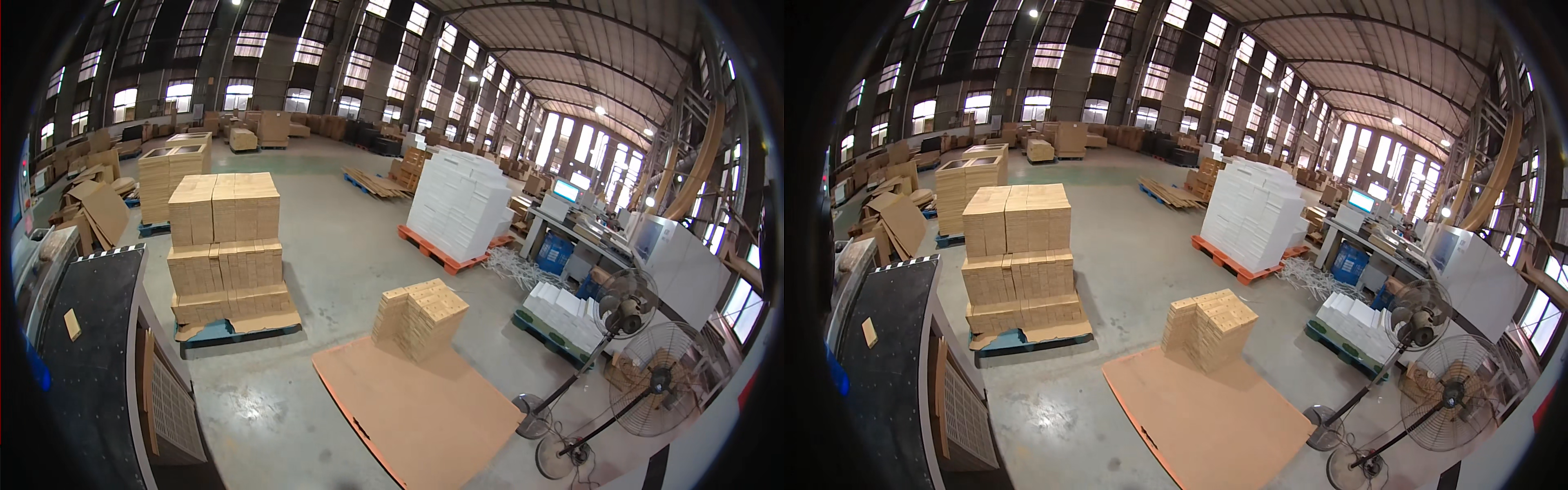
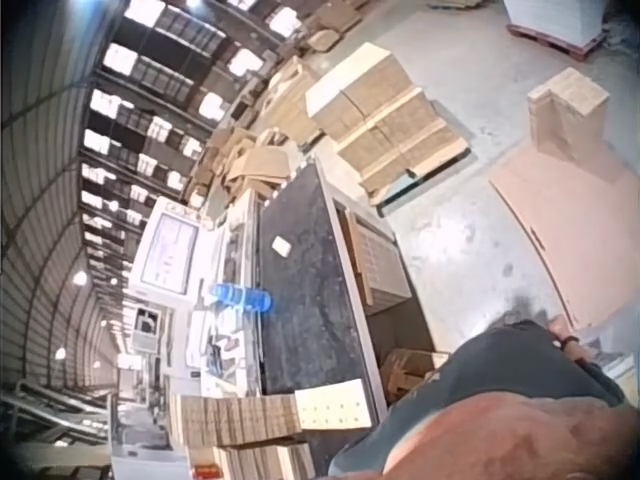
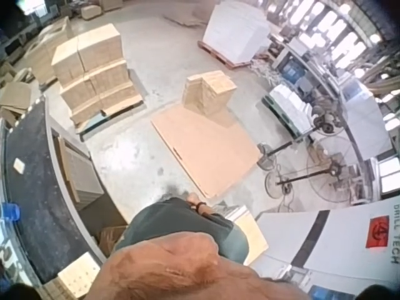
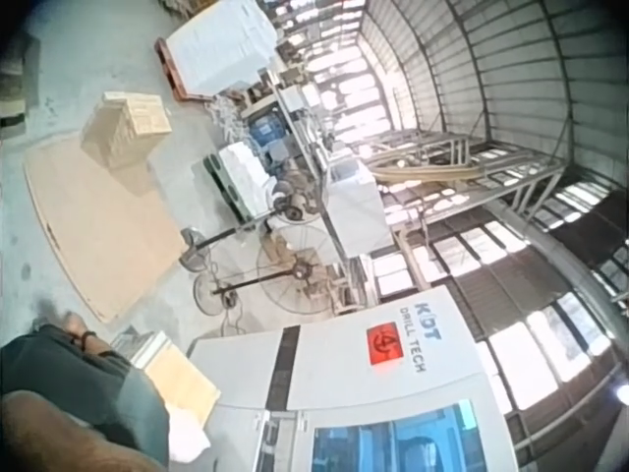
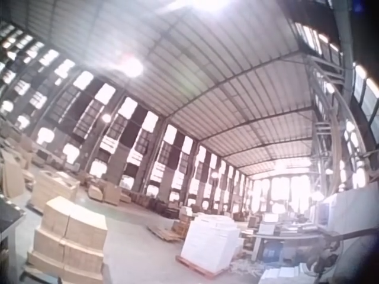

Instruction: Stacking pre-drilled wood panels from a production line onto work surfaces and storage pallets in a manufacturing factory.

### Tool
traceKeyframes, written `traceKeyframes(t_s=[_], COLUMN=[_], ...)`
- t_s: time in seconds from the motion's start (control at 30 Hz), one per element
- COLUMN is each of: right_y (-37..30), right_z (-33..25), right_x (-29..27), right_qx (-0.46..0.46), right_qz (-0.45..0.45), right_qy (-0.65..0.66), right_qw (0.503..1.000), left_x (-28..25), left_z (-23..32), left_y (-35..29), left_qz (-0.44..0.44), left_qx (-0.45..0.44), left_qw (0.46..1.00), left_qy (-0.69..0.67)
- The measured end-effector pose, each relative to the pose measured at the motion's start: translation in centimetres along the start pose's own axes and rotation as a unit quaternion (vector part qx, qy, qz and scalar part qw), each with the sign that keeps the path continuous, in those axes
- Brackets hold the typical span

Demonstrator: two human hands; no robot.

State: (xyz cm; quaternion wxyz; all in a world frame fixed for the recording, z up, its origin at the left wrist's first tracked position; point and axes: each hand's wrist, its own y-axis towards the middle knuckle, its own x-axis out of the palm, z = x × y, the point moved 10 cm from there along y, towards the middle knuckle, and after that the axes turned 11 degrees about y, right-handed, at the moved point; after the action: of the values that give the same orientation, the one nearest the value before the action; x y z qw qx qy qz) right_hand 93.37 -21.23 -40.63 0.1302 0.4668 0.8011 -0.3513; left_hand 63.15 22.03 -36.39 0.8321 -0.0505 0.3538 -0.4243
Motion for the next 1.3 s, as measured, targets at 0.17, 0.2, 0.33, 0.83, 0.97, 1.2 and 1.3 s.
traceKeyframes(t_s=[0.17,0.2,0.33,0.83,0.97,1.2,1.3], right_y=[-1.9,-1.7,-2.9,-6.5,-4.7,-2.0,-1.8], right_z=[-1.7,-0.4,-1.5,-0.1,-0.4,0.5,-1.3], right_x=[-0.5,-0.4,-0.9,-1.8,-0.1,2.3,2.5], right_qx=[-0.020,-0.014,-0.017,-0.032,-0.043,-0.053,-0.056], right_qz=[0.040,0.050,0.073,0.061,0.009,-0.047,-0.075], right_qy=[-0.017,-0.016,0.041,0.082,0.047,0.034,0.005], right_qw=[0.999,0.999,0.996,0.994,0.998,0.997,0.996], left_x=[-0.7,-0.4,-0.8,-2.1,-2.3,-1.8,-1.3], left_z=[-1.6,-1.1,-1.1,-2.4,-3.7,-5.4,-5.7], left_y=[-2.2,-2.0,-2.6,-8.0,-10.7,-15.5,-17.0], left_qz=[0.000,-0.010,-0.010,-0.008,0.014,0.060,0.076], left_qx=[-0.026,-0.024,-0.033,-0.067,-0.091,-0.140,-0.158], left_qw=[0.999,0.999,0.999,0.996,0.994,0.985,0.981], left_qy=[-0.019,-0.021,-0.032,-0.050,-0.060,-0.084,-0.088])
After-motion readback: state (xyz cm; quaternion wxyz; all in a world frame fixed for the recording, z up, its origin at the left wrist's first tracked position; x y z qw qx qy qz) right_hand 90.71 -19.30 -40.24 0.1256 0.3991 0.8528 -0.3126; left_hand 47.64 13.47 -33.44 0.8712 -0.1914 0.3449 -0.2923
